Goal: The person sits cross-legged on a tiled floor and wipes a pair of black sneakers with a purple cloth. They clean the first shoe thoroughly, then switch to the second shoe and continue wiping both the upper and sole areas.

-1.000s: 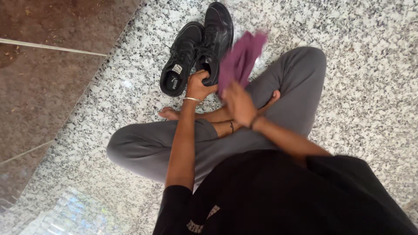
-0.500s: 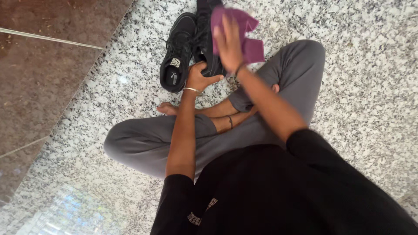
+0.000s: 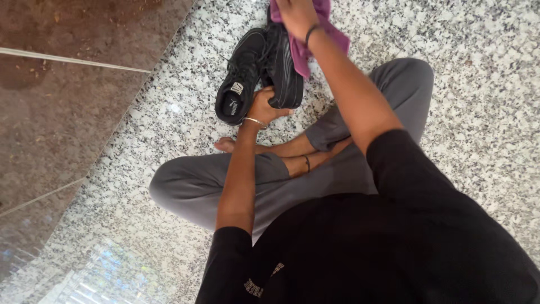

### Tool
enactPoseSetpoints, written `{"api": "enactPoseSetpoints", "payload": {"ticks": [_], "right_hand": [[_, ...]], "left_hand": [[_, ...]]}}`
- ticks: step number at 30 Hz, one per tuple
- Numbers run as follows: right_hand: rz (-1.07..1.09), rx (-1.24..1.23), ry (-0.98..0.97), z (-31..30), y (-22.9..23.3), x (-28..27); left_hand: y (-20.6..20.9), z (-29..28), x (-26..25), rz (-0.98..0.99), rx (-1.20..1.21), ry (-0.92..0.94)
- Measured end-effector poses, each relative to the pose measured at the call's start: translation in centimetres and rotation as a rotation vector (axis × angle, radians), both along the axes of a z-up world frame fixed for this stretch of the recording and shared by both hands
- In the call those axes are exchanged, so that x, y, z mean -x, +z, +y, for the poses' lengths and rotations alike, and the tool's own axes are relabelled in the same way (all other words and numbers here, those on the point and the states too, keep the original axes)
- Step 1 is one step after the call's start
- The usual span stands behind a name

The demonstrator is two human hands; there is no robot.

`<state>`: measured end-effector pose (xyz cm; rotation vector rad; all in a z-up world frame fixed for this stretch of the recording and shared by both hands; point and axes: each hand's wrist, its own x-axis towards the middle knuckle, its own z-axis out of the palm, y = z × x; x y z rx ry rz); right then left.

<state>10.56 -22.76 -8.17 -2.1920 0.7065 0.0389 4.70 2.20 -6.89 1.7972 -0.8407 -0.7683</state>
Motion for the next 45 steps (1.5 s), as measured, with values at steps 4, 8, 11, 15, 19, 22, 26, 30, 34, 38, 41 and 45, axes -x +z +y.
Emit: {"api": "enactPoseSetpoints", "payload": {"ticks": [4, 8, 11, 15, 19, 22, 26, 30, 34, 38, 41, 45], "right_hand": [[-0.515, -0.470, -0.163, 0.8, -0.9, 2.1], [-0.531, -0.352, -0.258, 8.9, -2.4, 13.2], [-0.311, -0.045, -0.195, 10.5, -1.3, 18.4], [-0.382, -0.098, -0.231, 3.7, 4.7, 22.2], [-0.661, -0.243, -0.462, 0.0, 12.5, 26.1], [-0.755, -0.335, -0.450, 0.3, 17.0, 28.6], [-0.603, -0.126, -0.287, 4.1, 19.3, 28.9], [-0.495, -0.138, 0.287, 11.1, 20.7, 26.2], [-0.449, -0.160, 0.613, 13.0, 23.3, 25.1], [-0.536, 0.119, 0.134, 9.9, 23.4, 26.7], [-0.439, 0.234, 0.067, 6.6, 21.6, 28.4], [-0.333, 0.526, 0.249, 4.4, 17.6, 26.6]], "left_hand": [[0.0, 0.1, 0.2, 0.050, -0.053, 0.025], [-1.1, 0.1, 1.3, -0.061, -0.011, 0.046], [-1.0, -0.1, 1.3, -0.200, 0.014, 0.030], [2.6, -1.3, 3.7, -0.601, -0.233, -0.008], [7.7, -5.2, 7.3, -0.889, -0.416, -0.019], [11.5, -4.9, 9.9, -0.967, 0.073, 0.151], [9.6, -2.8, 14.3, -0.338, 0.174, 0.375], [6.3, 1.4, 14.5, 0.925, 0.529, 0.511], [7.0, 5.2, 14.1, 1.239, 0.985, 0.407], [7.0, 5.1, 12.2, 1.485, 1.021, 0.657], [6.3, 4.8, 10.5, 1.359, 0.836, 0.845], [4.4, 4.8, 8.2, 1.044, 0.782, 0.936]]}}
